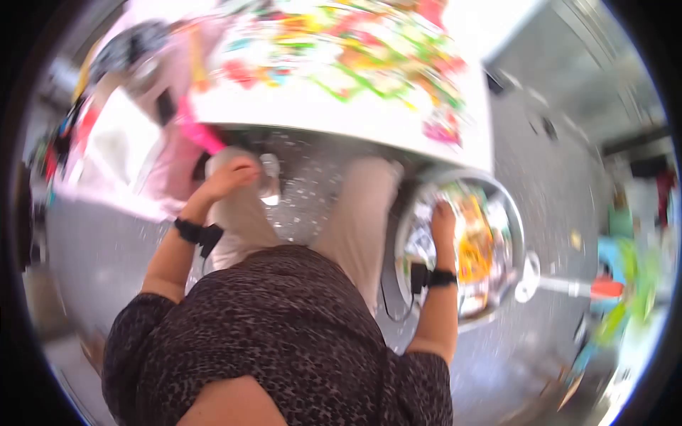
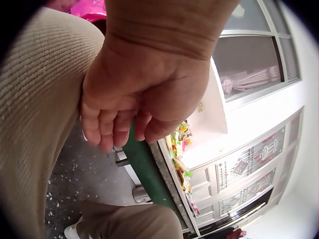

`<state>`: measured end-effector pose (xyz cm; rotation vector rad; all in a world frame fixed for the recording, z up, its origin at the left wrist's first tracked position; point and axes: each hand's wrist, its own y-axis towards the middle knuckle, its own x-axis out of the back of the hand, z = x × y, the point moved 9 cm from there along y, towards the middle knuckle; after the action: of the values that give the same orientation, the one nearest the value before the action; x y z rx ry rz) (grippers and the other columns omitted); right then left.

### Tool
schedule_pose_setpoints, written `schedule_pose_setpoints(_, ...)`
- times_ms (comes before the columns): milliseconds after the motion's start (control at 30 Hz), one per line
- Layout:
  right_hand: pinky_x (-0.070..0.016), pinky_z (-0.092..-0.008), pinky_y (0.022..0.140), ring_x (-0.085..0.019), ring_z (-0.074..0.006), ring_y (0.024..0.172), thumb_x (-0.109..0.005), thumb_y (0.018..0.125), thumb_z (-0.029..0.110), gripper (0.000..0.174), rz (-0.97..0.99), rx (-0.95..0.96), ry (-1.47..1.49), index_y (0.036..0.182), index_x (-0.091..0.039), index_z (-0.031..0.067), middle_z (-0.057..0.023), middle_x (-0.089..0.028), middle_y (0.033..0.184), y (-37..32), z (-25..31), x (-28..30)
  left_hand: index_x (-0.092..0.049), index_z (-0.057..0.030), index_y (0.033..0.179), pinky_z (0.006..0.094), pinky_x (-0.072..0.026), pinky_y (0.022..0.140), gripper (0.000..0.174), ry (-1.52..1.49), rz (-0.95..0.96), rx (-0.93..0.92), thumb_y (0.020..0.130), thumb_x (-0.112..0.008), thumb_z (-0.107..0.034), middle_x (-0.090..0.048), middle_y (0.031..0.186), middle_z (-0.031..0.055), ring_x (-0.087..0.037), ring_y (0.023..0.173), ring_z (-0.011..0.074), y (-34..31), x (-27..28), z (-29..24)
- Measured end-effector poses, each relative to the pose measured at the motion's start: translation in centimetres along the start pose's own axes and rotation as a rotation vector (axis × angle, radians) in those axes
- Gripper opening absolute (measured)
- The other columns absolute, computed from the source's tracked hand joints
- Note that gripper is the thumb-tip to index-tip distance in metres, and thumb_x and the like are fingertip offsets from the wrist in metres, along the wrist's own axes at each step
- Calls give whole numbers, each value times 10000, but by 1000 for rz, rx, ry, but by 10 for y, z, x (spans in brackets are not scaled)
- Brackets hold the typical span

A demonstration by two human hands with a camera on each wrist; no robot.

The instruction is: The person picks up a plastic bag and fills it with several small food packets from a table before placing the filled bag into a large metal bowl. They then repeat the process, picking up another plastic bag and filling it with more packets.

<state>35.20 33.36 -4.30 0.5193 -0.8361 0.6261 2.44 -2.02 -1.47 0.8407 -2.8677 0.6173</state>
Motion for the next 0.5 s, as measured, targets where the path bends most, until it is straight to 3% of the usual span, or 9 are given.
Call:
schedule_pose_setpoints(67,-418,-288,693,-519,-205,774,-465,765,48,147,-46,53,226,883,-518,-22,-126,-536,823,14,43,-2,-517,-49,900,214,-420,658,174,33,-52,-89,801,-505,-192,-521,815,14,-491,744,79,-3,25,0)
schedule_pose_setpoints(133,-417,-288,716,-511,-204,807,-462,775,61,172,-47,60,288,913,-510,-31,-122,-534,856,25,84,-10,-518,-54,878,212,-405,631,141,85,-95,-176,792,-508,-165,-508,780,-3,-474,720,78,-9,50,-6)
schedule_pose_setpoints(167,-416,-282,723,-506,-194,823,-469,774,66,195,-85,118,229,938,-503,-34,-127,-528,885,27,95,-19,-523,-50,863,202,-397,618,129,119,-204,-265,783,-510,-150,-503,759,-6,-467,700,76,-16,65,-9)
schedule_pose_setpoints(200,-411,-278,741,-500,-198,859,-484,768,80,219,-55,97,388,954,-500,-34,-136,-518,923,30,107,-30,-531,-47,864,230,-403,651,145,163,-290,-225,775,-507,-159,-518,778,27,-488,723,112,-24,82,-11)
schedule_pose_setpoints(267,-383,-295,795,-496,-213,893,-477,756,55,205,24,54,362,943,-501,-27,-133,-519,969,26,151,-39,-547,-41,865,286,-413,717,177,244,-422,-147,759,-503,-175,-548,815,93,-529,769,184,-39,111,-13)
schedule_pose_setpoints(367,-378,-311,806,-499,-242,898,-478,733,28,210,20,301,319,934,-494,-29,-146,-514,978,25,171,-69,-549,-51,885,302,-411,734,206,254,-662,-257,755,-506,-204,-556,848,129,-532,818,226,-57,166,-5)
schedule_pose_setpoints(467,-370,-384,815,-496,-340,896,-481,710,34,184,-76,425,197,878,-499,-40,-197,-525,917,17,195,-74,-548,-48,910,330,-410,748,247,409,-996,-145,733,-522,-219,-558,871,145,-520,841,282,-100,217,-26)
schedule_pose_setpoints(500,-371,-402,810,-485,-352,909,-489,687,36,167,-78,463,104,840,-508,-29,-197,-528,910,15,201,-75,-546,-49,928,339,-407,758,268,583,-1122,-209,722,-525,-220,-555,881,146,-510,858,296,-108,239,-21)
